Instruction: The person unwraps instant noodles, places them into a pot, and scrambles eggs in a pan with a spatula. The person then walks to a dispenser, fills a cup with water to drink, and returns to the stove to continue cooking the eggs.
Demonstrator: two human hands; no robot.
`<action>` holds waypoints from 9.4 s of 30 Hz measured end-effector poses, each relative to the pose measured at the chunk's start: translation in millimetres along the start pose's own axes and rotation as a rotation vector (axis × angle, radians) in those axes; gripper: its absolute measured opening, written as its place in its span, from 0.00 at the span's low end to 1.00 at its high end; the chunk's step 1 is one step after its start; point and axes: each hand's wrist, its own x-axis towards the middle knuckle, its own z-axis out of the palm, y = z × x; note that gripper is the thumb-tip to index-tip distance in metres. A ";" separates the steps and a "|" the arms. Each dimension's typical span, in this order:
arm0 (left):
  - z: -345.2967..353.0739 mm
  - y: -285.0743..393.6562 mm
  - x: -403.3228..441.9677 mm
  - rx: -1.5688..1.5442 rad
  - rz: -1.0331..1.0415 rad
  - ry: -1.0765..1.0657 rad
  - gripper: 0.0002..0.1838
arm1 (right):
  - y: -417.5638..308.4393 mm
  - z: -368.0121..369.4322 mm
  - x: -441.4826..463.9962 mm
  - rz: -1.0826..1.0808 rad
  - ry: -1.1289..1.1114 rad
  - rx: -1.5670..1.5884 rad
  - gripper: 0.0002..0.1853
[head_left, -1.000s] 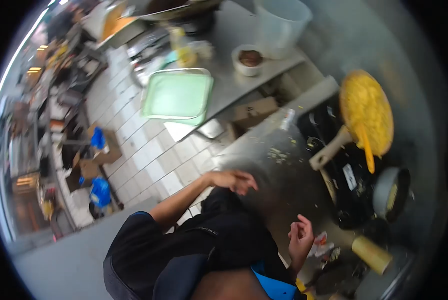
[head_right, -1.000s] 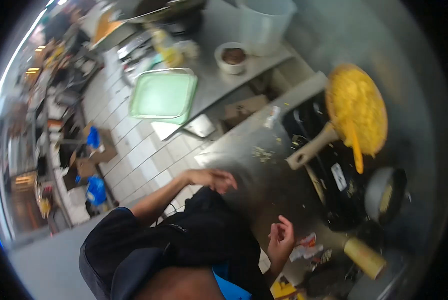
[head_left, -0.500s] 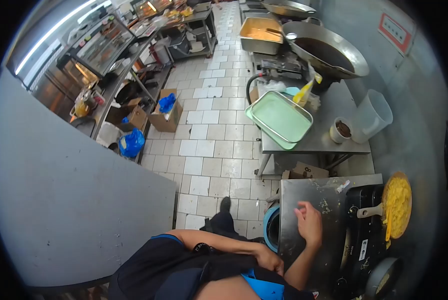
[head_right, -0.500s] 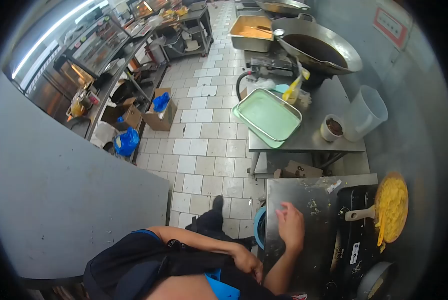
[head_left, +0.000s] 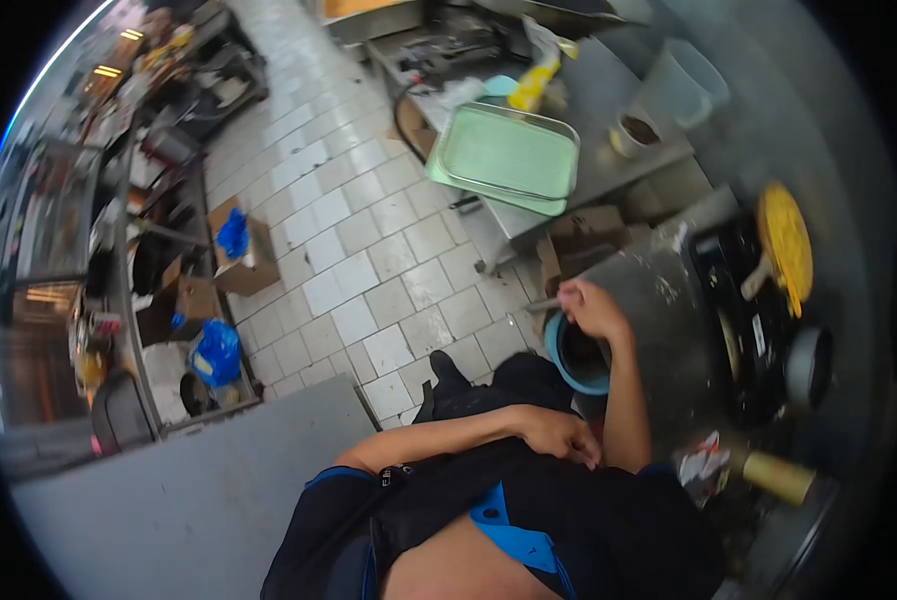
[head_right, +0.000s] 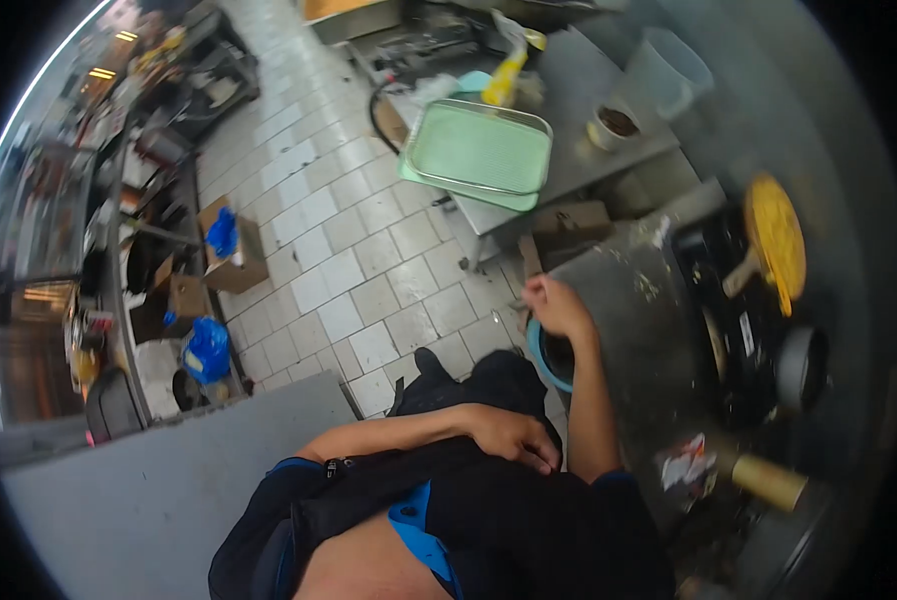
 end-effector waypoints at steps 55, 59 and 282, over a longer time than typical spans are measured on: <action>-167.6 -54.9 193.7 0.853 -0.203 0.921 0.24 | 72.2 -315.6 -284.9 0.111 1.308 -0.299 0.19; -203.7 8.8 282.9 0.201 -0.360 0.692 0.30 | 125.0 -380.3 -195.0 0.284 0.881 -0.475 0.23; -204.8 -17.5 426.9 -0.288 -0.494 0.541 0.22 | 110.0 -582.1 -147.1 1.180 0.564 -1.004 0.16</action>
